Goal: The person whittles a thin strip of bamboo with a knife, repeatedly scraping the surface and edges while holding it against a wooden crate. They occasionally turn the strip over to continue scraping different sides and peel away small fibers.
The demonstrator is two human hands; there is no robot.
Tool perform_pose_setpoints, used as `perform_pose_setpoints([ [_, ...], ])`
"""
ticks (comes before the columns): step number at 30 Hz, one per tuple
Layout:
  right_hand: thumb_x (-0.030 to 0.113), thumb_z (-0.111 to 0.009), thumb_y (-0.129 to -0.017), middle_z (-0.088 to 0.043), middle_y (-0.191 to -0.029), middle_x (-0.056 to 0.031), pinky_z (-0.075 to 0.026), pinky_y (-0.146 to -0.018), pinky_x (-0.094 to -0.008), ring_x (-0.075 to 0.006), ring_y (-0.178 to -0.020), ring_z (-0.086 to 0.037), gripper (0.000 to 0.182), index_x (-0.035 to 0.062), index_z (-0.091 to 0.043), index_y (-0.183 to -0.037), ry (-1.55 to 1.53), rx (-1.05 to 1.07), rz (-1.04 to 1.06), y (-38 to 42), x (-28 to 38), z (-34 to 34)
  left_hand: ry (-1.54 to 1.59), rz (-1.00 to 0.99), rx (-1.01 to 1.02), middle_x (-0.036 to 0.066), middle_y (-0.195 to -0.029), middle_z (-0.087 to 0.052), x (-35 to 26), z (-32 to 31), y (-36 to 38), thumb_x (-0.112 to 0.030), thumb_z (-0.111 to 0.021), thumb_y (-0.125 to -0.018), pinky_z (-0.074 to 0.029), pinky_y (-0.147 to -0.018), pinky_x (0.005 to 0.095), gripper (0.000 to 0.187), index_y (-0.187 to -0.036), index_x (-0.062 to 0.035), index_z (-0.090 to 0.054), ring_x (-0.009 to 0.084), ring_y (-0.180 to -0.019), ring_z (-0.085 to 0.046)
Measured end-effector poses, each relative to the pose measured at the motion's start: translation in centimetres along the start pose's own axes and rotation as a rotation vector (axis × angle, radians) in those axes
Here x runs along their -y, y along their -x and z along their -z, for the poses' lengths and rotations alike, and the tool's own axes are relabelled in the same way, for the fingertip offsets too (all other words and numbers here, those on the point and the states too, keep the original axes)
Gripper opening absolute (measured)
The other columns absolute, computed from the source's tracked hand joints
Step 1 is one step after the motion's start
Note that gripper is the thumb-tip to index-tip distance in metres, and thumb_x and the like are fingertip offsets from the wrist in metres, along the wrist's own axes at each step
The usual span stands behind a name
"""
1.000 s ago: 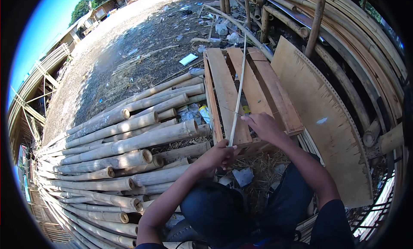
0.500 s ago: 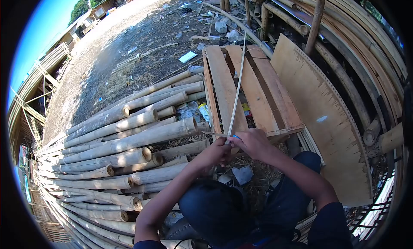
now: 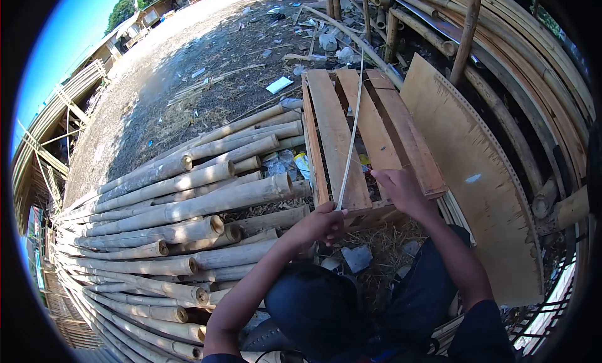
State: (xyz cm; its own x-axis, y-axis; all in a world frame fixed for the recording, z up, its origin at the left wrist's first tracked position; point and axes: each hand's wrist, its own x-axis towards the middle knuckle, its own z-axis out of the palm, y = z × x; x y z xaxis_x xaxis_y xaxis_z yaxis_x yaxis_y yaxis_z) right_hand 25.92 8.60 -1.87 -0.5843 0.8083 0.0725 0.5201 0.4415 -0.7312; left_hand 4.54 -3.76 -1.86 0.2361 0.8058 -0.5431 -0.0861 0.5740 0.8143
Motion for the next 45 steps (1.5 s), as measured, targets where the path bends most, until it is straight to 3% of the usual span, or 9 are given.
perform_pose_setpoints([
  [5, 0.036, -0.044, -0.1, -0.053, -0.063, -0.021, -0.041, -0.06, -0.0408, -0.0279, -0.058, -0.055, 0.048, -0.0075, -0.06, -0.086, -0.122, 0.233, -0.008, 3.1, 4.0, -2.7, -0.038, 0.022, -0.013, -0.003, -0.07, -0.042, -0.5, -0.5, 0.4, -0.027, -0.051, -0.099, -0.039, -0.051, 0.0265, 0.018, -0.098, -0.0108, -0.044, 0.0084, -0.06, -0.045],
  [11, 0.037, -0.044, -0.1, -0.057, -0.063, -0.0208, -0.044, -0.06, -0.0419, -0.0348, -0.062, -0.061, 0.047, -0.0028, -0.066, -0.088, -0.108, 0.171, 0.152, 1.8, 3.9, -4.1, -0.063, -0.034, -0.077, -0.002, -0.075, -0.046, -0.1, 0.0, 0.4, -0.024, -0.049, -0.099, -0.041, -0.053, 0.0279, 0.016, -0.105, -0.01, -0.045, 0.0096, -0.062, -0.048],
  [14, 0.038, -0.044, -0.1, -0.06, -0.065, -0.0221, -0.044, -0.06, -0.0436, -0.0383, -0.063, -0.062, 0.049, -0.0021, -0.067, -0.084, 0.17, 0.094, 0.248, 1.3, 3.7, -4.5, -0.083, -0.057, -0.101, 0.0, -0.076, -0.047, 0.6, 0.5, -0.1, -0.026, -0.05, -0.099, -0.042, -0.054, 0.0278, 0.018, -0.104, -0.0099, -0.044, 0.0112, -0.062, -0.048],
  [19, 0.045, -0.042, -0.1, -0.061, -0.067, -0.023, -0.048, -0.065, -0.0496, -0.0418, -0.069, -0.062, 0.058, -0.0028, -0.064, -0.078, 0.151, -0.155, -0.08, -3.0, -1.1, -1.9, -0.098, 0.079, 0.111, -0.001, -0.073, -0.045, -0.8, -1.6, 1.6, -0.029, -0.054, -0.099, -0.048, -0.054, 0.0281, 0.024, -0.094, -0.0094, -0.041, 0.0108, -0.061, -0.05],
  [26, 0.044, -0.04, -0.101, -0.06, -0.067, -0.0243, -0.047, -0.065, -0.0488, -0.0431, -0.071, -0.062, 0.055, -0.0007, -0.066, -0.081, 0.11, 0.042, -0.03, 1.2, 1.7, -3.0, -0.151, -0.006, 0.06, -0.001, -0.072, -0.045, -0.1, -0.1, 0.2, -0.031, -0.052, -0.099, -0.049, -0.053, 0.0277, 0.026, -0.094, -0.0093, -0.04, 0.0108, -0.059, -0.05],
  [31, 0.047, -0.04, -0.1, -0.061, -0.064, -0.0207, -0.049, -0.065, -0.0478, -0.0407, -0.069, -0.063, 0.056, 0.0021, -0.068, -0.081, 0.011, 0.175, 0.112, 3.0, 3.8, -4.5, -0.163, 0.018, 0.015, -0.001, -0.075, -0.048, 0.1, -0.4, 0.6, -0.029, -0.05, -0.1, -0.049, -0.057, 0.0277, 0.024, -0.112, -0.0082, -0.044, 0.0113, -0.06, -0.052],
  [35, 0.047, -0.041, -0.1, -0.062, -0.062, -0.0191, -0.05, -0.064, -0.047, -0.0393, -0.067, -0.064, 0.055, 0.0027, -0.067, -0.077, 0.081, 0.102, 0.197, 1.8, 4.0, -4.4, -0.17, -0.021, -0.007, 0.001, -0.073, -0.048, 0.3, -0.2, 0.3, -0.03, -0.05, -0.1, -0.052, -0.054, 0.0296, 0.027, -0.108, -0.0053, -0.041, 0.0125, -0.059, -0.053],
  [41, 0.05, -0.045, -0.097, -0.062, -0.061, -0.0199, -0.05, -0.058, -0.0471, -0.0388, -0.062, -0.064, 0.057, 0.0035, -0.063, -0.069, 0.264, -0.038, 0.299, -0.1, 2.7, -5.8, -0.119, -0.012, -0.102, 0.0, -0.077, -0.049, 0.8, 0.8, -0.6, -0.025, -0.051, -0.1, -0.047, -0.057, 0.0285, 0.02, -0.114, -0.0115, -0.045, 0.0118, -0.064, -0.052],
  [45, 0.048, -0.047, -0.097, -0.06, -0.062, -0.0188, -0.048, -0.06, -0.0491, -0.0409, -0.065, -0.063, 0.052, 0.0036, -0.062, -0.076, 0.326, -0.055, 0.272, -1.0, 1.9, -6.3, -0.115, -0.056, -0.073, 0.001, -0.075, -0.047, 1.3, 1.4, -1.1, -0.026, -0.049, -0.1, -0.047, -0.055, 0.0294, 0.018, -0.102, -0.0087, -0.042, 0.0118, -0.061, -0.052],
])
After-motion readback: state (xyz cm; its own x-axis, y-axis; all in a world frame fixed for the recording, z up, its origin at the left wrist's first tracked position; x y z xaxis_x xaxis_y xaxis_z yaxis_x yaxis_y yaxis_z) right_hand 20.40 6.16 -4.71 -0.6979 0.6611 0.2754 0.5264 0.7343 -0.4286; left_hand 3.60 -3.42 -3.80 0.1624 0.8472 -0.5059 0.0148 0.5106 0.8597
